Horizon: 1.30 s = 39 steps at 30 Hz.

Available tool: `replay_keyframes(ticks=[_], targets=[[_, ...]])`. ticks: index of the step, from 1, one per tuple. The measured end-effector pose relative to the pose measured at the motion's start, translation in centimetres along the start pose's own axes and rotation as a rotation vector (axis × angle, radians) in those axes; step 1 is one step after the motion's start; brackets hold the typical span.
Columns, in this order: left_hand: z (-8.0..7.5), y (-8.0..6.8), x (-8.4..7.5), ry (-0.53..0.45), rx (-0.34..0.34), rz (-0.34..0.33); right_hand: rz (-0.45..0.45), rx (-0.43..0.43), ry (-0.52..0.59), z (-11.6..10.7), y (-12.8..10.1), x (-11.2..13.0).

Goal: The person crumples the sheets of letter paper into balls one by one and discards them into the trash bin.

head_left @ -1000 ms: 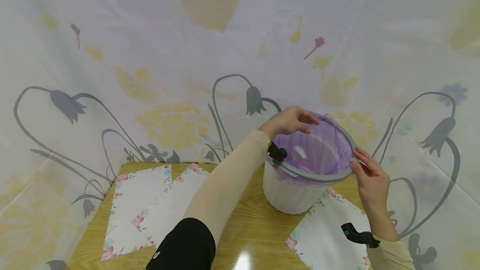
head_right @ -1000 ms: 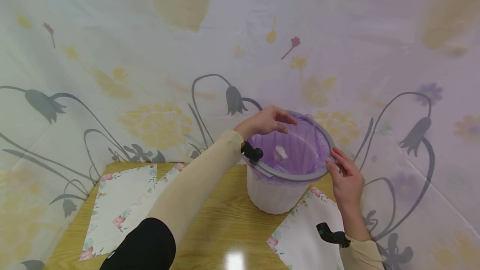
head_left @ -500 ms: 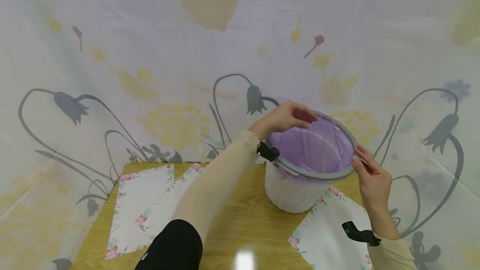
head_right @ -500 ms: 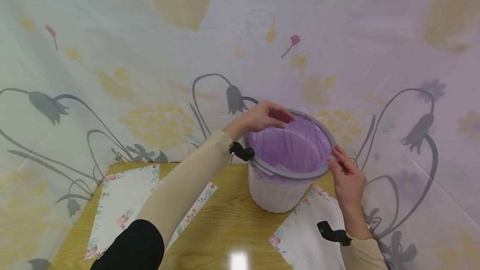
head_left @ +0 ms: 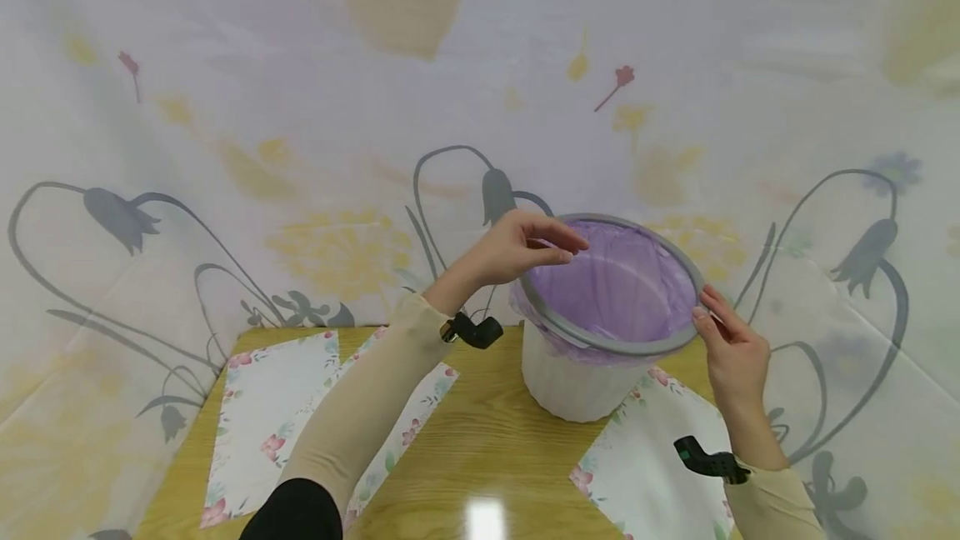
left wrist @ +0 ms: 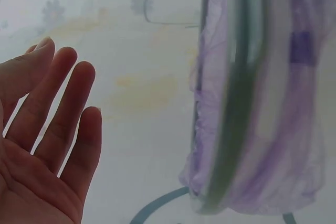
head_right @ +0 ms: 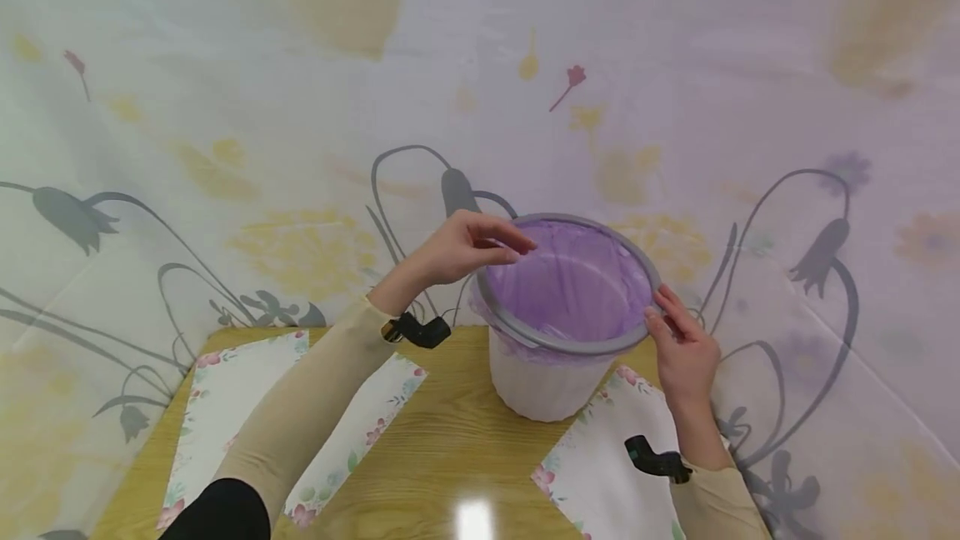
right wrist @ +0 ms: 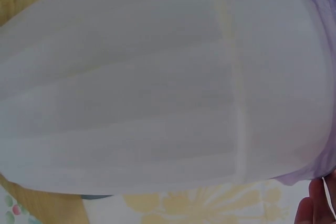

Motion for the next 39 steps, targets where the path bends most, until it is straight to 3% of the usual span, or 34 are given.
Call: replay_keyframes(ticks=[8,16,19,22,25,28,31,39], targets=[[1.1,-6.7,0.2,-0.02,-0.036,0.163,-0.002,-0.019,0.026,-0.2,-0.4,0.0],[4.4,-14.4,2.4,0.044,-0.12,0.206,0.004,-0.03,0.036,-0.2,-0.9,0.2],[5.8,-17.0,4.6,0.003,-0.147,0.161,-0.004,-0.031,0.045,-0.3,-1.0,0.1],[7.1,-19.5,7.3,-0.084,-0.207,0.044,-0.011,-0.028,0.047,-0.4,-0.9,0.0],[8.3,-21.9,10.0,-0.223,-0.292,-0.062,-0.007,-0.011,0.048,-0.3,-0.9,0.0],[9.5,-23.7,12.2,-0.352,-0.365,-0.1,0.004,0.012,0.025,-0.2,-0.8,0.0],[10.6,-24.9,14.1,-0.433,-0.419,-0.135,0.018,0.037,-0.009,-0.2,-0.8,0.1],[12.3,-26.4,17.4,-0.468,-0.522,-0.284,0.061,0.047,-0.087,-1.2,-1.8,-0.7]])
Point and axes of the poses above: each hand's wrist, its own y-axis towards the middle knuckle, its own z-axis out of the palm, x = y × z, the point moved 7 cm from there along y, towards the middle knuckle, and after that the axes turned 14 degrees about -y, right-handed, at the moved point
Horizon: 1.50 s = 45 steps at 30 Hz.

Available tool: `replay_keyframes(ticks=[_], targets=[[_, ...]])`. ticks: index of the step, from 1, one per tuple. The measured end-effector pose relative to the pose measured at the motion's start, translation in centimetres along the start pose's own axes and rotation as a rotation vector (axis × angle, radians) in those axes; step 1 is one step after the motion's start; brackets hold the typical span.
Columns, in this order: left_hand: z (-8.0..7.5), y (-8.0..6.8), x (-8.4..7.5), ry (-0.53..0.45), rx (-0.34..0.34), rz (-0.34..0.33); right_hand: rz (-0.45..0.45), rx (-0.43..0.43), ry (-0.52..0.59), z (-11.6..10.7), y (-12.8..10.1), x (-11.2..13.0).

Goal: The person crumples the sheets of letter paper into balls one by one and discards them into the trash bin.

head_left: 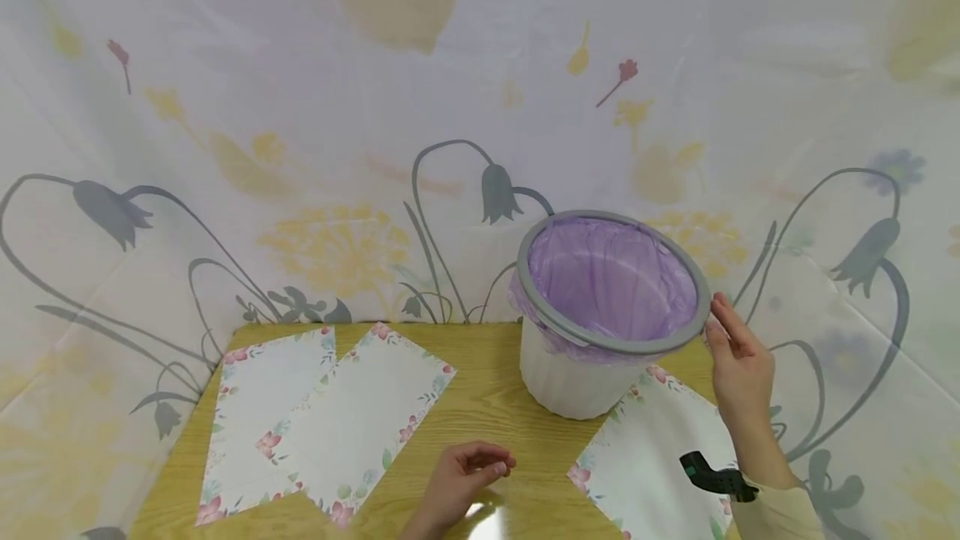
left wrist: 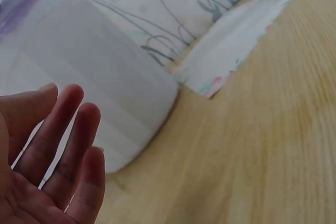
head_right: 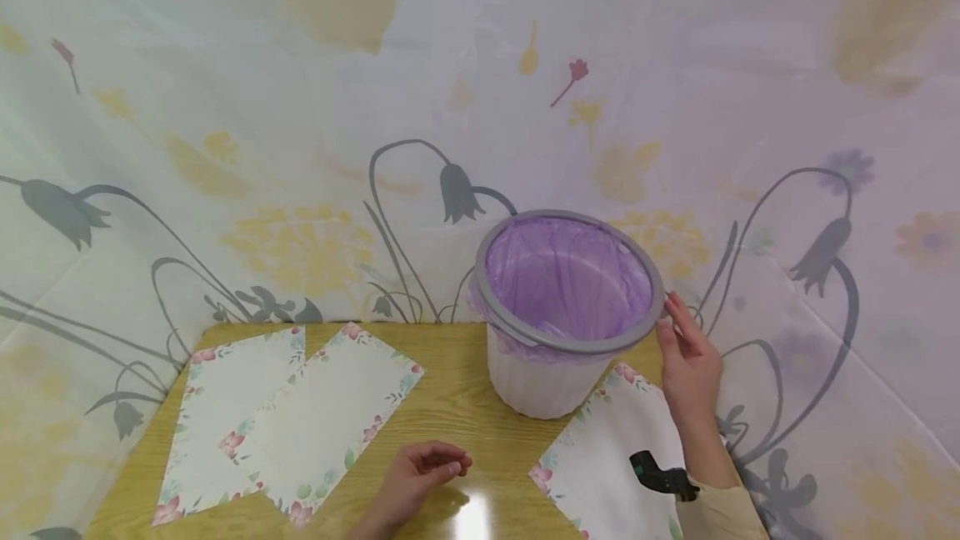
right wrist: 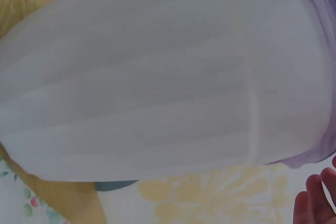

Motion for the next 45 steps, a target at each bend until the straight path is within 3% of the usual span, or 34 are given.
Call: replay_keyframes(ticks=[9,16,25,31,38,43,45], targets=[[0.5,0.2,3.0,-0.022,-0.098,-0.084,0.081,-0.005,-0.3,-2.4,-3.0,-5.1],[0.8,0.6,4.7,-0.043,-0.117,-0.088,0.107,0.034,-0.512,-3.6,-5.1,-9.2],[0.7,0.7,6.4,-0.137,-0.206,-0.241,0.089,0.096,-0.687,-3.3,-6.4,-13.6],[0.8,0.8,6.8,-0.188,-0.225,-0.299,-0.068,0.262,-0.857,-1.5,-6.2,-14.8],[1.5,0.9,7.2,-0.189,-0.223,-0.348,0.007,0.604,-0.961,0.3,-6.5,-18.1],[1.8,0.9,6.8,-0.168,-0.202,-0.29,-0.043,0.622,-0.995,1.3,-8.0,-18.6],[1.9,1.1,6.6,-0.146,-0.19,-0.254,-0.019,0.62,-1.013,1.8,-8.7,-18.4]])
Point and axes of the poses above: each hand's wrist, its own y-axis towards the middle knuckle, its own z-axis out of the palm, x = y × z, the point moved 7 cm from there along y, towards the middle knuckle, and after that the axes turned 14 degrees about -y, right-handed, at the moved point
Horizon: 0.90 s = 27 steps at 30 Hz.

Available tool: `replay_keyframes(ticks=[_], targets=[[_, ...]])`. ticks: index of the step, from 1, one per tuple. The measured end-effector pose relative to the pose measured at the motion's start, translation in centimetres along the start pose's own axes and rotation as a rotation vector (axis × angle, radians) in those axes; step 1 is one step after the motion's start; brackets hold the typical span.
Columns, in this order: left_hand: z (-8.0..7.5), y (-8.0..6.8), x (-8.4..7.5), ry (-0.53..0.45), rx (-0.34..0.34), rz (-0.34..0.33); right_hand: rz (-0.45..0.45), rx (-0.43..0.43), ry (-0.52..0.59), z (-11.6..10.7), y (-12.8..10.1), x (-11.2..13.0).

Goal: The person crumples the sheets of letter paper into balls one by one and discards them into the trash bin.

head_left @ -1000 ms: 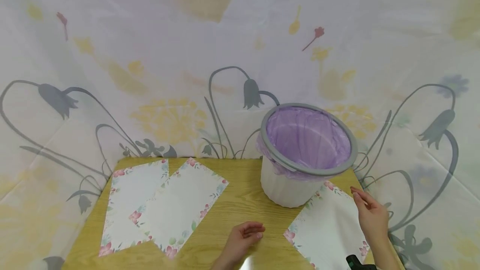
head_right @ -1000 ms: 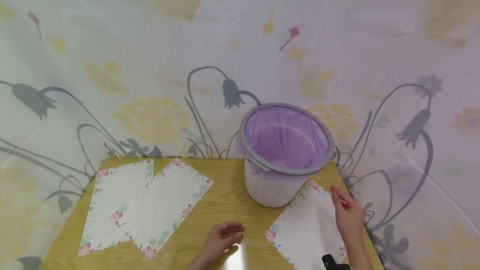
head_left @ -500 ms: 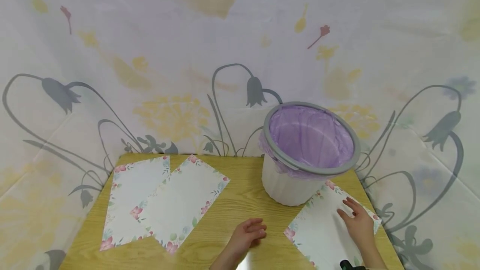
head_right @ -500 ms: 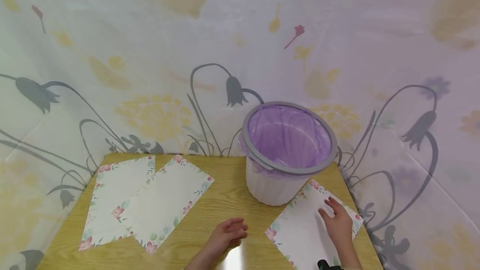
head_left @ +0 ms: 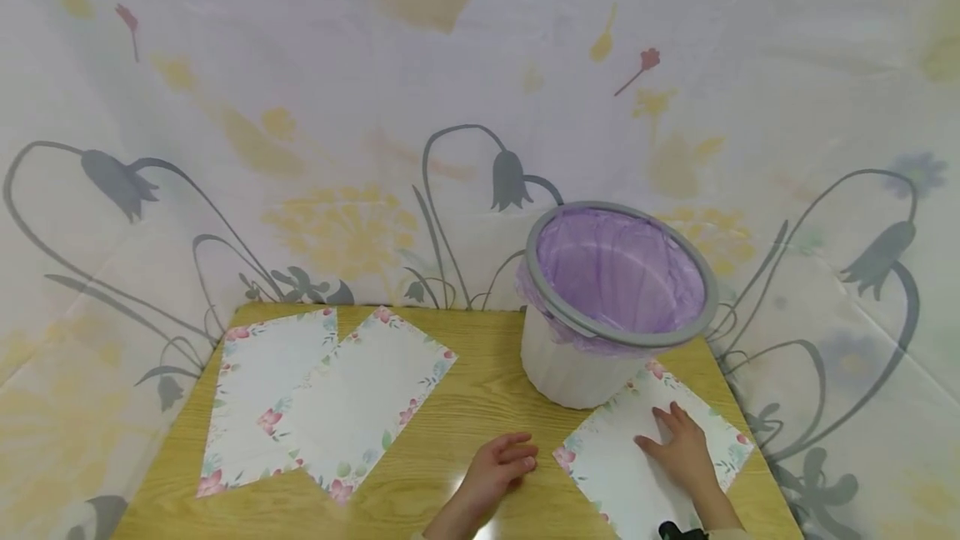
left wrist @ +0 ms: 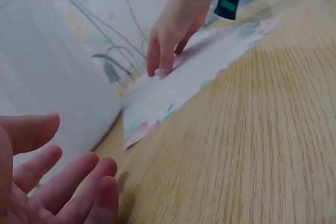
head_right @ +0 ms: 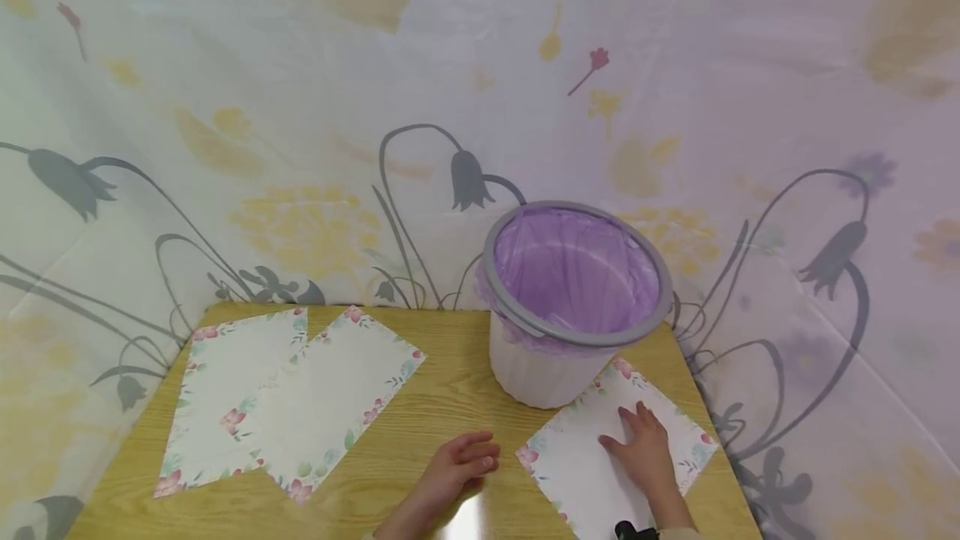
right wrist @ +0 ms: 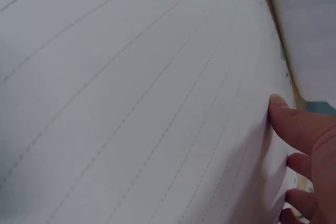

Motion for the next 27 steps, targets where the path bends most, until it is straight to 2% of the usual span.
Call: replay_keyframes(ticks=[4,6,10,13,16,19,22,27], targets=[[0.7,0.4,-0.4,0.117,0.044,0.099,0.045,0.014,-0.027,0.6,-0.8,1.5],[1.1,0.7,-0.5,0.229,0.063,0.151,0.063,-0.002,-0.037,0.7,-1.0,2.1],[1.9,1.4,-0.8,0.523,0.065,0.242,0.09,-0.056,-0.079,1.0,-1.4,2.6],[2.4,1.8,-0.9,0.703,0.052,0.26,0.108,-0.073,-0.111,1.1,-1.7,3.0],[3.2,2.0,-0.9,0.839,0.061,0.272,0.132,-0.085,-0.139,1.0,-2.2,3.7],[3.8,2.0,-0.9,0.928,0.058,0.278,0.168,-0.089,-0.157,1.0,-2.7,4.2],[4.1,2.0,-0.8,0.993,0.025,0.28,0.195,-0.084,-0.172,1.2,-3.0,4.6],[3.5,2.2,-0.6,1.009,-0.077,0.259,0.177,-0.075,-0.19,1.7,-3.3,5.5]])
Point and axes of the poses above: each hand's wrist, its own y-axis towards the middle knuckle, its own z-axis out of the palm, x = y × z, the point moved 7 cm from there along y, towards the middle knuckle, and after that the axes turned 14 degrees about -y, right-handed, at the moved point
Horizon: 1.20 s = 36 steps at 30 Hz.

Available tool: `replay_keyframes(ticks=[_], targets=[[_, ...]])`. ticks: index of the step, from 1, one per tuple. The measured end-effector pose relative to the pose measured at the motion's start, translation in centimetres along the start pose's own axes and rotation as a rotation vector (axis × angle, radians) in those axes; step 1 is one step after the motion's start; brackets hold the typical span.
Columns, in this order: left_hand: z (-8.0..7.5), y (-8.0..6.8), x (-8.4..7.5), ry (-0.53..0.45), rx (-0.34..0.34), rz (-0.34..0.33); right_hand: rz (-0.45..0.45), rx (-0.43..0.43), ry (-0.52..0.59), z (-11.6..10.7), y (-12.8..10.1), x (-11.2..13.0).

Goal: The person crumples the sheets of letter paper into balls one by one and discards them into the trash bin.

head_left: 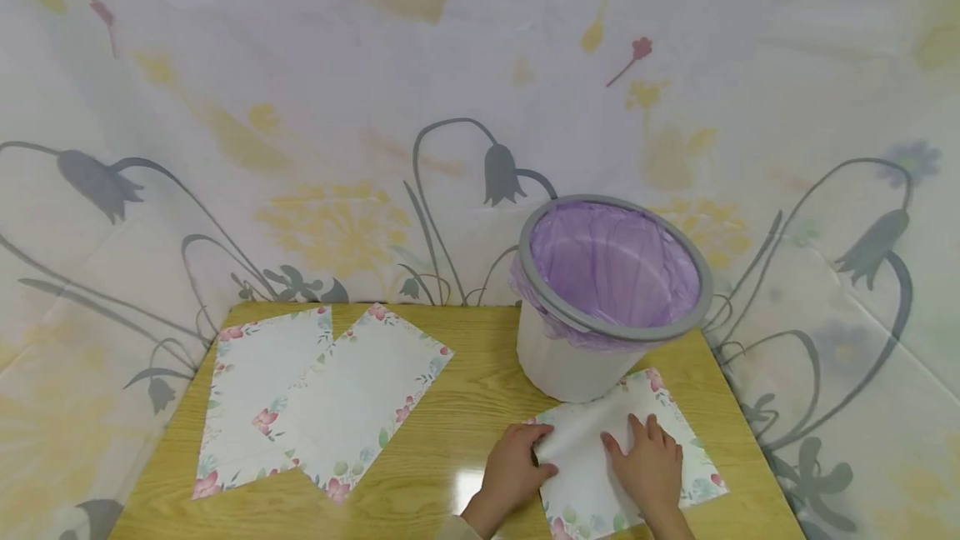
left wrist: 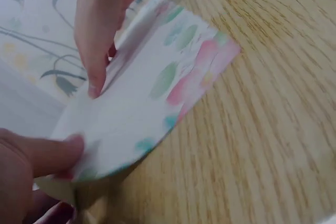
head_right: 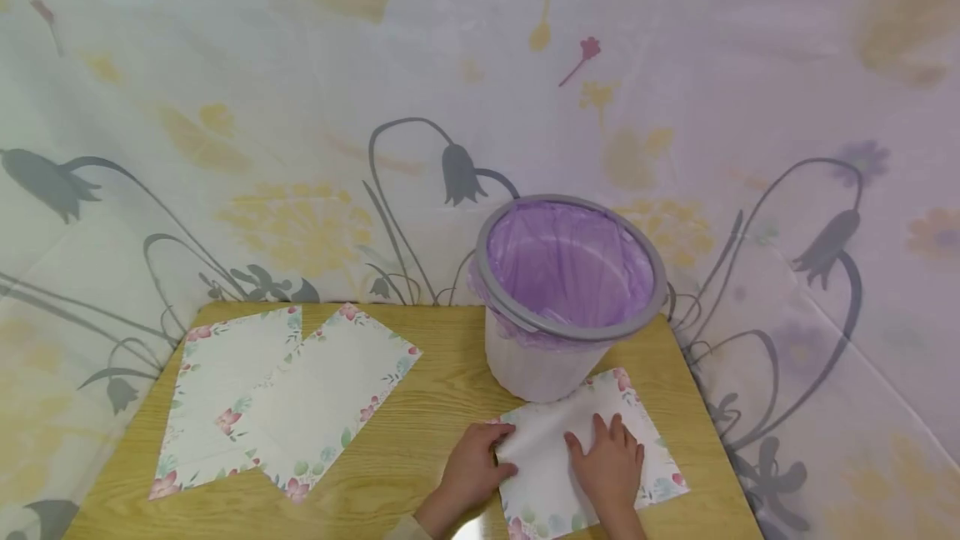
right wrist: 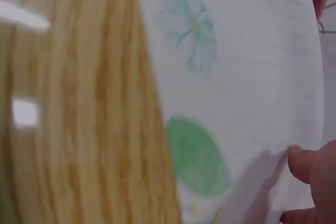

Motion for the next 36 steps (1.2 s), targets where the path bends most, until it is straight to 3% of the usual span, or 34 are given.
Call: replay_keyframes(ticks=[6,9,12,18,23,26,30,36], targets=[[-1.3,0.1,0.8,-0.097,-0.149,-0.03,-0.068,-0.06,0.084,0.0,-0.4,0.6],[-1.6,0.2,1.2,-0.162,-0.174,-0.039,-0.109,-0.158,0.194,-0.6,-0.9,0.3],[-1.6,0.1,1.5,-0.204,-0.189,-0.05,-0.108,-0.203,0.284,-0.9,-1.5,-0.6],[-2.1,0.0,1.3,-0.282,-0.216,-0.043,0.086,-0.133,0.356,-0.4,-2.2,-2.7],[-2.4,0.1,1.2,-0.429,-0.146,0.008,0.202,-0.101,0.47,-0.4,-1.9,-3.8],[-3.1,0.0,1.4,-0.512,-0.104,0.033,0.249,-0.034,0.592,-0.5,-1.6,-4.0],[-4.4,-0.2,1.4,-0.595,-0.05,0.038,0.254,0.027,0.847,-0.8,-1.5,-3.5],[-7.7,-1.4,-0.7,-0.544,-0.001,0.093,0.137,0.03,1.3,-1.9,-1.7,-1.8]])
Point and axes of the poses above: each hand's wrist, its own y-axis towards the middle knuckle, its own z-axis out of the palm, x = y × z, the point moved 7 cm from there along y, towards the middle knuckle, and after that the axes turned 14 degrees about -y, right-handed, at the moved point
